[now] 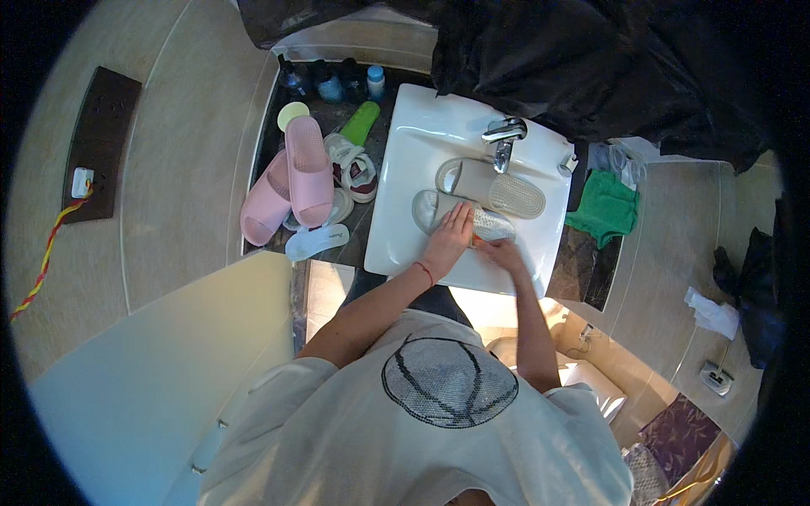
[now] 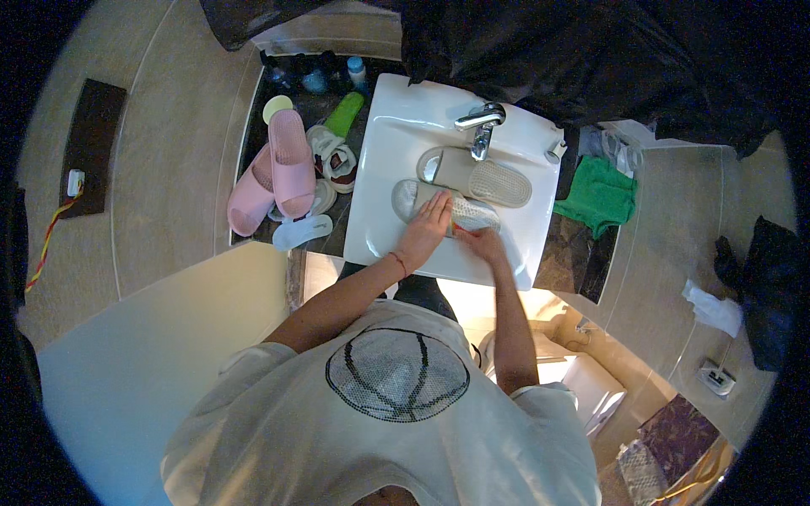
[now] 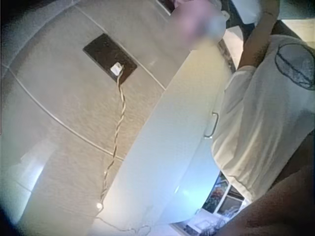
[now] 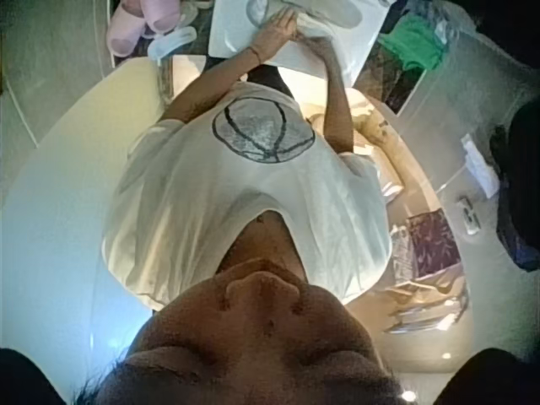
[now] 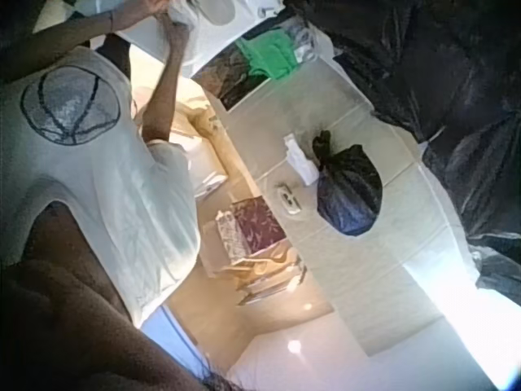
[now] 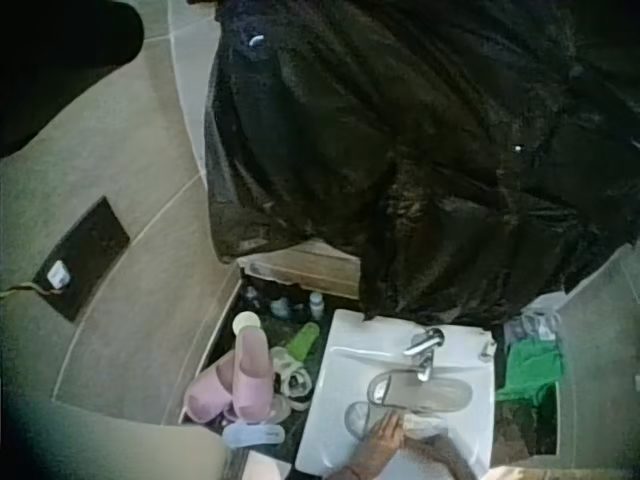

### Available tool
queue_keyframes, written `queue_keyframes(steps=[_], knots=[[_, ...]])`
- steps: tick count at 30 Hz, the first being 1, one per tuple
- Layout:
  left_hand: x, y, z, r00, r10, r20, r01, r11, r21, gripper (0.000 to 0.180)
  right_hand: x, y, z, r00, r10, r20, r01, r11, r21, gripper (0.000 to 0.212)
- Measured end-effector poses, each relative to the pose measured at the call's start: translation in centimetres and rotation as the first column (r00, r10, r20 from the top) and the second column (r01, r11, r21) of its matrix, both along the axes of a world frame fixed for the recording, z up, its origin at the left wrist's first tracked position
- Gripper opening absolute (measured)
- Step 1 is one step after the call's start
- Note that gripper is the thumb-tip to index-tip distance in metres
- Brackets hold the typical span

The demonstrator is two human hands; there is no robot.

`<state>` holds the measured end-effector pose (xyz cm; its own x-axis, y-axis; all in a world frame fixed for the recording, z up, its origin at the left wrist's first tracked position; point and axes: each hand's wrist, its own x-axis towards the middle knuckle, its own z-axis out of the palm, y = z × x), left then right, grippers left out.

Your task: The person scrubs a green cloth under running water in a bathroom sink, then uses a yellow brush to scrub a pair of gray slippers placed in the sink. The cloth is set aside and the slippers are scrubbed repeatedly on both sides.

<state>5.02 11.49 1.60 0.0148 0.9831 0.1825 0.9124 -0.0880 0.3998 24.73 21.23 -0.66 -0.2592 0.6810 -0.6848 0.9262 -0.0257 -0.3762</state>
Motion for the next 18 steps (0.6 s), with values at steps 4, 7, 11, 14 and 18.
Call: queue_keyframes(steps=[4,7,11,14,18], knots=[[-0.7,0.0,0.3,0.999,-0.035,0.011,0.035,0.999,-0.017,0.049,3.4,1.7,1.2,0.987,-0.047,0.152,0.054,0.998,-0.044,0.079],[-0.4,0.1,0.3,0.999,-0.047,0.003,0.047,0.999,-0.003,0.048,12.7,5.4,1.2,0.983,-0.147,0.11,0.151,0.988,-0.034,0.075],[-0.5,0.0,0.0,0.999,-0.035,-0.031,0.035,0.999,-0.003,0.047,2.9,2.8,1.1,0.994,-0.108,-0.008,0.108,0.994,-0.031,0.079],[-0.5,0.1,0.0,0.998,-0.052,-0.03,0.053,0.999,0.012,0.046,-2.8,0.4,-1.0,0.998,-0.052,0.043,0.042,0.977,0.21,0.082],[-1.1,0.0,0.7,0.998,-0.05,-0.045,0.05,0.999,0.006,0.046,3.3,5.1,-0.1,0.984,0.014,0.176,-0.018,0.999,0.026,0.088]])
